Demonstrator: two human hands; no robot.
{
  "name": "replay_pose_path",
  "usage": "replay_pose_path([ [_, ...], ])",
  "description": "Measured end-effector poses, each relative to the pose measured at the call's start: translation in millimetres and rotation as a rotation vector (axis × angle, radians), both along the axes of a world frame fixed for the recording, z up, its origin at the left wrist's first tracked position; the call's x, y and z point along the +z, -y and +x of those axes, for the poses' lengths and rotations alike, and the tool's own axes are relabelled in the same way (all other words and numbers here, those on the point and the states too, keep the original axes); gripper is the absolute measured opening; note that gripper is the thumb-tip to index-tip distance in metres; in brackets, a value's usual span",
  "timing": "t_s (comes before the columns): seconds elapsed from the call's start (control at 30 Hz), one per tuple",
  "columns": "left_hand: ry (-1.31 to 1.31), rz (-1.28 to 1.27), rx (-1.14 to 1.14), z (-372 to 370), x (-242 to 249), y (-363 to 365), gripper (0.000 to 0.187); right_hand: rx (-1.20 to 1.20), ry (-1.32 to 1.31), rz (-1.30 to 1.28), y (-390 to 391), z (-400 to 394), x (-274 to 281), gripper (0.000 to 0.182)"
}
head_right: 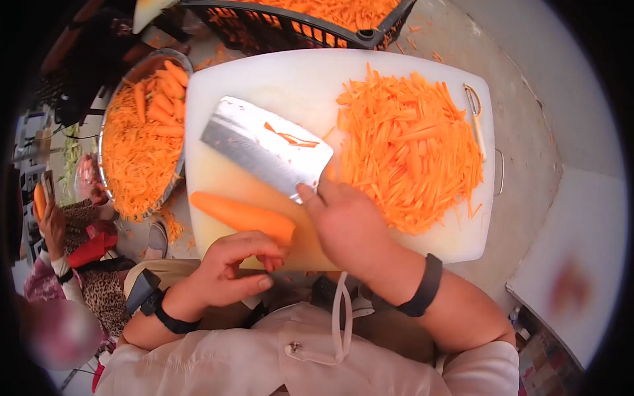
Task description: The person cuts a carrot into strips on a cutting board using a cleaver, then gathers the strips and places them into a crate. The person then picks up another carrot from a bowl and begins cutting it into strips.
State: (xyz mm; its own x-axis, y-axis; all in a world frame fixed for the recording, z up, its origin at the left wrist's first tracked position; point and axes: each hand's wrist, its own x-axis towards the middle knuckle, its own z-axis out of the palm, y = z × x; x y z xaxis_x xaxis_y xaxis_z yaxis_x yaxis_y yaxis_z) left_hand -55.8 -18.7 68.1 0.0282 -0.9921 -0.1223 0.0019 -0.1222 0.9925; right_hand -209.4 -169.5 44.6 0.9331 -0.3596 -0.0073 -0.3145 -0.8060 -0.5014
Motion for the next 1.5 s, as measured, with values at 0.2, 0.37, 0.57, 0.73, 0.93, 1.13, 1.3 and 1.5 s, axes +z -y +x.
replay_pose_path([
  [0.2, -0.293, 0.207, -0.131, 12, -2, 10, 0.036, 0.013, -0.08, 0.179, -1, 12, -1, 0.045],
  [0.37, -0.735, 0.496, -0.205, 7, 11, 11, 0.039, -0.053, -0.079, 0.28, -7, 15, 4, 0.04],
  [0.57, -1.052, 0.719, -0.255, -30, 10, -9, 0.034, -0.174, 0.038, 0.388, -19, 7, 14, 0.038],
  [0.73, -1.27, 0.806, -0.138, -72, -2, -38, 0.032, -0.283, 0.143, 0.454, -44, -2, 20, 0.037],
  [0.93, -1.086, 0.95, -0.053, -101, -9, -61, 0.044, -0.376, 0.049, 0.647, -77, -29, 54, 0.035],
  [1.13, -1.029, 1.084, 0.133, -104, 9, -80, 0.046, -0.544, -0.082, 0.721, -78, -84, 107, 0.037],
  [1.3, -0.792, 1.08, 0.245, -77, 44, -74, 0.039, -0.655, -0.172, 0.745, -67, -128, 148, 0.036],
  [1.5, -0.37, 1.138, 0.543, -53, 79, -93, 0.028, -0.718, -0.367, 0.657, -73, -215, 161, 0.036],
])
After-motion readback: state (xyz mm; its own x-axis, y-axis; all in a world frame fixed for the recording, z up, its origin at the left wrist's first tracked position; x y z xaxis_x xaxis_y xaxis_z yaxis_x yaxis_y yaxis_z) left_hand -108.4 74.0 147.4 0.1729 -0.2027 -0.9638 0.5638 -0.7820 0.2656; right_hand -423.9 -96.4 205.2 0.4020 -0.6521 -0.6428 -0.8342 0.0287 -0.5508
